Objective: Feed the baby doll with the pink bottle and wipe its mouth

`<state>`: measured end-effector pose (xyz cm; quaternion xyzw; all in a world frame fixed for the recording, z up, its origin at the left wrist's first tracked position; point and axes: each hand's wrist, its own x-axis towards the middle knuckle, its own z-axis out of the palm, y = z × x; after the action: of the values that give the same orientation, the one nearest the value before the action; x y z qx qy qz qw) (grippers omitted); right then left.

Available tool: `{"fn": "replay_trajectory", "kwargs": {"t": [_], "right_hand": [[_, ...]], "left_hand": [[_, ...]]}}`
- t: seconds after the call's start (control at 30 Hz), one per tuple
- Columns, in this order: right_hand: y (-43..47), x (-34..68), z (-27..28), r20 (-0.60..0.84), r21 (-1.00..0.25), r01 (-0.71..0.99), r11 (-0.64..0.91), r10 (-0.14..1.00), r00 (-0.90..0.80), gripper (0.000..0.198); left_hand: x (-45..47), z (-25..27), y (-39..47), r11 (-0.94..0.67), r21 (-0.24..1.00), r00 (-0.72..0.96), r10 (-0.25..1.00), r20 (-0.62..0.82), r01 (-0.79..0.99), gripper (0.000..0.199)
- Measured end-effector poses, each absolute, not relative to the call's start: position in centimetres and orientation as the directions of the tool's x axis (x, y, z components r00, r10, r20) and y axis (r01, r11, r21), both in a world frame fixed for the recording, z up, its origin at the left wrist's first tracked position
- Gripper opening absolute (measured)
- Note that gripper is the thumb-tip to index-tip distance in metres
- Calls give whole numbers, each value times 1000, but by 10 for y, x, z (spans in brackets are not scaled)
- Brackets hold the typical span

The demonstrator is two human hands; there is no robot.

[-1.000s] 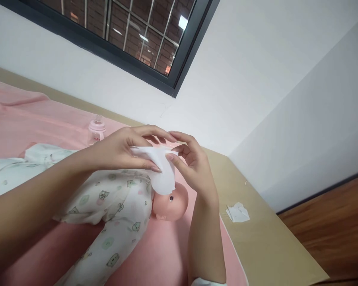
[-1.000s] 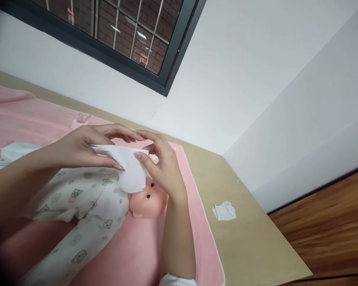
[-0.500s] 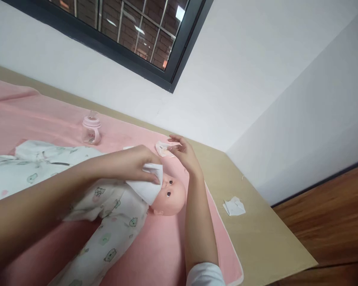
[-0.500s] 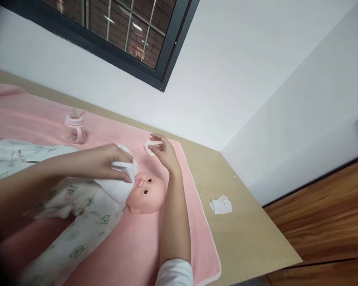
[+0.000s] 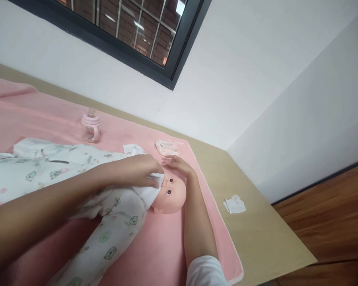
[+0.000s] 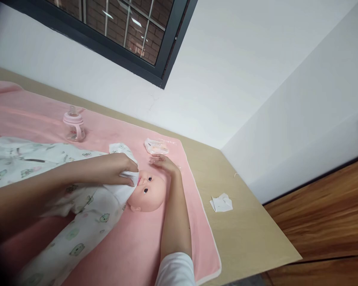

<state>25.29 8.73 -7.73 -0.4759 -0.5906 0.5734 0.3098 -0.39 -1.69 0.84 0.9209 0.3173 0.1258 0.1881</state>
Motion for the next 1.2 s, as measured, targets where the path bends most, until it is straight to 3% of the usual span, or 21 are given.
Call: {"fn": "replay_trajectory", "kwargs": {"t": [1.2], "right_hand": [[88,254,-97,-188,-981,97,-168,947,-261,21]], "left_hand": [[-5,13,-16,-711,300,717,688,112,636,24]]}}
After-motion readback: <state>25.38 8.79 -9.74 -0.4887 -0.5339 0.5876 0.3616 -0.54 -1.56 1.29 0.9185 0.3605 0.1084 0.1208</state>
